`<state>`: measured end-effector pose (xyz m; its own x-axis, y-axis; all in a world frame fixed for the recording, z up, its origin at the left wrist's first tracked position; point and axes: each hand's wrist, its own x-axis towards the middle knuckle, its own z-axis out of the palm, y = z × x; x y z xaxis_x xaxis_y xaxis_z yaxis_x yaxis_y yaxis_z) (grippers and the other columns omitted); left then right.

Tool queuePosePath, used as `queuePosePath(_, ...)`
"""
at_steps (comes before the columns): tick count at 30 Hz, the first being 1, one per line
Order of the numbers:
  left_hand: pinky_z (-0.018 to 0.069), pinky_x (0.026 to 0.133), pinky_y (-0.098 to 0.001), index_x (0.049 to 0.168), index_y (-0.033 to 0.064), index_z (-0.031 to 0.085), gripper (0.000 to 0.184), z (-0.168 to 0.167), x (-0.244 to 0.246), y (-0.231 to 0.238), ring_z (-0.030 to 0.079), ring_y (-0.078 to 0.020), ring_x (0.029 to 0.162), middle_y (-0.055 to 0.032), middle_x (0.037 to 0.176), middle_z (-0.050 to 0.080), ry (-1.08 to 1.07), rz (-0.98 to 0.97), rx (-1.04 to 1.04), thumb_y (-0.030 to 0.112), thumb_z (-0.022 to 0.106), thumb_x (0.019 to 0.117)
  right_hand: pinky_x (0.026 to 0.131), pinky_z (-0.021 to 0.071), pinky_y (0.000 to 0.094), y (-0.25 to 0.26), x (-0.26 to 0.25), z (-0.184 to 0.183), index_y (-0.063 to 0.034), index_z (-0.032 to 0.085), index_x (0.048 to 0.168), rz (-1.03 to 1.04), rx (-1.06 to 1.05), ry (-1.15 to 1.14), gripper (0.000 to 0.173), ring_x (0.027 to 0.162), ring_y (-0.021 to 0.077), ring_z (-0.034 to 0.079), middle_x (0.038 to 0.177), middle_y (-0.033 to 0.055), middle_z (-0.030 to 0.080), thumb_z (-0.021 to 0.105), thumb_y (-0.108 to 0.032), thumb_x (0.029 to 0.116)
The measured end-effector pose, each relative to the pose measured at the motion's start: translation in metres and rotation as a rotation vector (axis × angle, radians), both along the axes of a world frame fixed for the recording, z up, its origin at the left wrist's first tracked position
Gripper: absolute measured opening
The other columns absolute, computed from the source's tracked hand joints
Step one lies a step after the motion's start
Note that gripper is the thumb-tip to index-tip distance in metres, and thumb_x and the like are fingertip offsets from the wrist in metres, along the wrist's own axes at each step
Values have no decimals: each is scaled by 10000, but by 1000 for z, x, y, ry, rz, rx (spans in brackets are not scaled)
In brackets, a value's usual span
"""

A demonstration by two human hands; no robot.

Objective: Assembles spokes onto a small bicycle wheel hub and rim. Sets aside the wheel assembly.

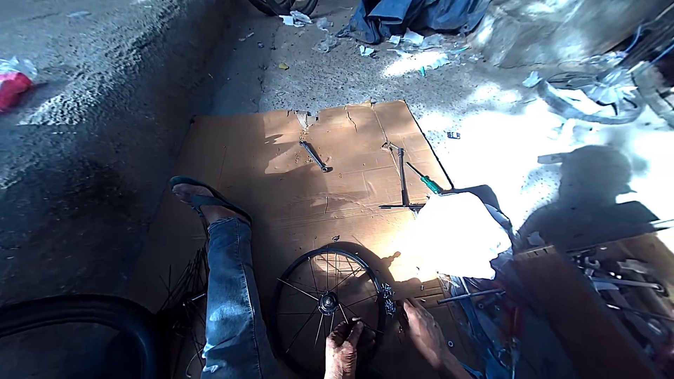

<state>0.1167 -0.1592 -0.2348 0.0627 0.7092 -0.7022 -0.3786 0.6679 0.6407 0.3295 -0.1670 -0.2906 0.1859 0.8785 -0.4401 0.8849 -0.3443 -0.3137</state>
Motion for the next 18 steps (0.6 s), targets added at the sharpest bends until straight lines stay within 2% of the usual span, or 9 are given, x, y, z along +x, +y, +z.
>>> queuePosePath(2, 659, 721, -440, 1138, -113, 633, 186, 1, -1, 2, 757, -320, 763, -236, 907, 737, 49, -27, -3, 29, 600, 1023, 918, 568, 471, 2, -5, -7, -94, 689, 1221, 19, 63, -36, 278, 1117, 306, 673, 1220, 137, 668, 537, -202, 1015)
queuePosePath(4, 655, 696, -426, 1149, -107, 637, 210, 2, -1, 5, 754, -307, 742, -227, 908, 742, 80, -48, -37, 63, 603, 1032, 899, 573, 470, 4, -6, -8, -102, 707, 1193, 36, 77, -50, 267, 1096, 302, 682, 1199, 129, 680, 521, -174, 1016)
queuePosePath(8, 654, 701, -415, 1161, -94, 652, 226, 1, 1, 6, 756, -295, 760, -218, 956, 747, 104, -85, -50, 90, 593, 1043, 848, 581, 471, 10, -6, -5, -108, 697, 1138, 56, 47, -62, 256, 1046, 293, 689, 1167, 122, 670, 488, -206, 1027)
queuePosePath(10, 652, 699, -409, 1152, -88, 656, 223, 1, 0, 5, 754, -290, 756, -215, 959, 746, 109, -91, -51, 97, 588, 1048, 846, 583, 464, 9, -7, -4, -92, 688, 1134, 33, 43, -75, 256, 1048, 295, 690, 1172, 131, 664, 499, -222, 1021)
queuePosePath(14, 654, 695, -415, 1159, -85, 656, 229, 1, -2, 4, 754, -295, 758, -215, 965, 747, 91, -86, -27, 104, 587, 1049, 935, 561, 458, 5, -9, -3, -103, 691, 1216, -31, 22, -26, 304, 1137, 292, 665, 1253, 134, 655, 544, -262, 1002)
queuePosePath(18, 648, 682, -414, 1142, -79, 657, 227, 5, -1, 4, 750, -298, 759, -214, 982, 744, 88, -81, -37, 118, 597, 1045, 875, 585, 453, 1, -15, -15, -122, 709, 1160, -6, 114, -38, 257, 1065, 278, 689, 1180, 113, 675, 549, -257, 1011)
